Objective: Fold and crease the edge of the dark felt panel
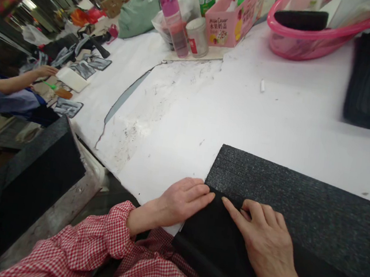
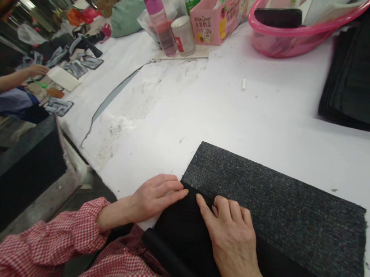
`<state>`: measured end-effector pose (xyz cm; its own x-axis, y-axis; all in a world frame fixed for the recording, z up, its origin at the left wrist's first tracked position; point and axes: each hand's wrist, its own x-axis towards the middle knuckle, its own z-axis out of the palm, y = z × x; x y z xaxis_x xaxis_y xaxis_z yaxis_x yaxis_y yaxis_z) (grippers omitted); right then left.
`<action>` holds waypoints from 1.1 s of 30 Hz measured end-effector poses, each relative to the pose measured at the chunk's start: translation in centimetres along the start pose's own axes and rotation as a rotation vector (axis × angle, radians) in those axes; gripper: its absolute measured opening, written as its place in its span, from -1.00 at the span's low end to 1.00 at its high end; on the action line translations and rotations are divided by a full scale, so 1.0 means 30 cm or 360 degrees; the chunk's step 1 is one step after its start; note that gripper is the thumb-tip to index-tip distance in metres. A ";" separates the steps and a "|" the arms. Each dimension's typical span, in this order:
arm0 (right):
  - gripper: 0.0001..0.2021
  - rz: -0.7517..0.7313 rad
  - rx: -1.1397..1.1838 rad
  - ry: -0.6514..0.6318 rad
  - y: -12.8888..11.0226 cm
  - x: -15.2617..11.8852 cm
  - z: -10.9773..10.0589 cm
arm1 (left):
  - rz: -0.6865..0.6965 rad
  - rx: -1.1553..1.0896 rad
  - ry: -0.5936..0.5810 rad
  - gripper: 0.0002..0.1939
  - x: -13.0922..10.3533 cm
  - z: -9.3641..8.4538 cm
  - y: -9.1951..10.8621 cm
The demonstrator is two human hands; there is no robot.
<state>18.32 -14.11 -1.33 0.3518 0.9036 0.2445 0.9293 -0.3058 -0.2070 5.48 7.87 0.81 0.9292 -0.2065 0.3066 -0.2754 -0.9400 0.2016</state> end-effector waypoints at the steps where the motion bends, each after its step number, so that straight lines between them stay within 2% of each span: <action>1: -0.58 0.0002 -0.0008 0.0006 -0.002 0.002 0.000 | 0.0035 0.0026 -0.0063 -0.72 0.011 0.009 0.018; 6: -0.57 -0.0005 -0.0003 0.0026 -0.004 0.007 -0.008 | 0.0025 0.0184 -0.0225 -0.64 0.025 0.041 0.045; 12: -0.63 -0.0144 0.0165 -0.0012 0.063 -0.016 -0.032 | 0.0064 0.0168 -0.0209 -0.68 0.020 0.039 0.030; 18: -0.63 -0.0204 0.0172 -0.0044 0.120 -0.044 -0.043 | 0.0054 0.0118 -0.0273 -0.61 0.028 0.031 0.032; 23: -0.61 -0.0178 0.0164 -0.0034 0.117 -0.056 -0.042 | 0.0091 0.0193 -0.0345 -0.61 0.040 0.025 0.040; 27: -0.60 -0.0167 0.0121 -0.0055 0.106 -0.055 -0.043 | 0.0203 0.0246 -0.0391 -0.64 0.060 0.029 0.050; 33: -0.61 -0.0178 0.0083 -0.0055 0.117 -0.073 -0.055 | 0.0312 0.0264 -0.0511 -0.58 0.089 0.032 0.055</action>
<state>20.99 -17.66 -1.05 0.2411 0.9413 0.2362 0.9551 -0.1870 -0.2296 7.74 5.51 1.08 0.8999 -0.4358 0.0130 -0.4360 -0.8999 0.0071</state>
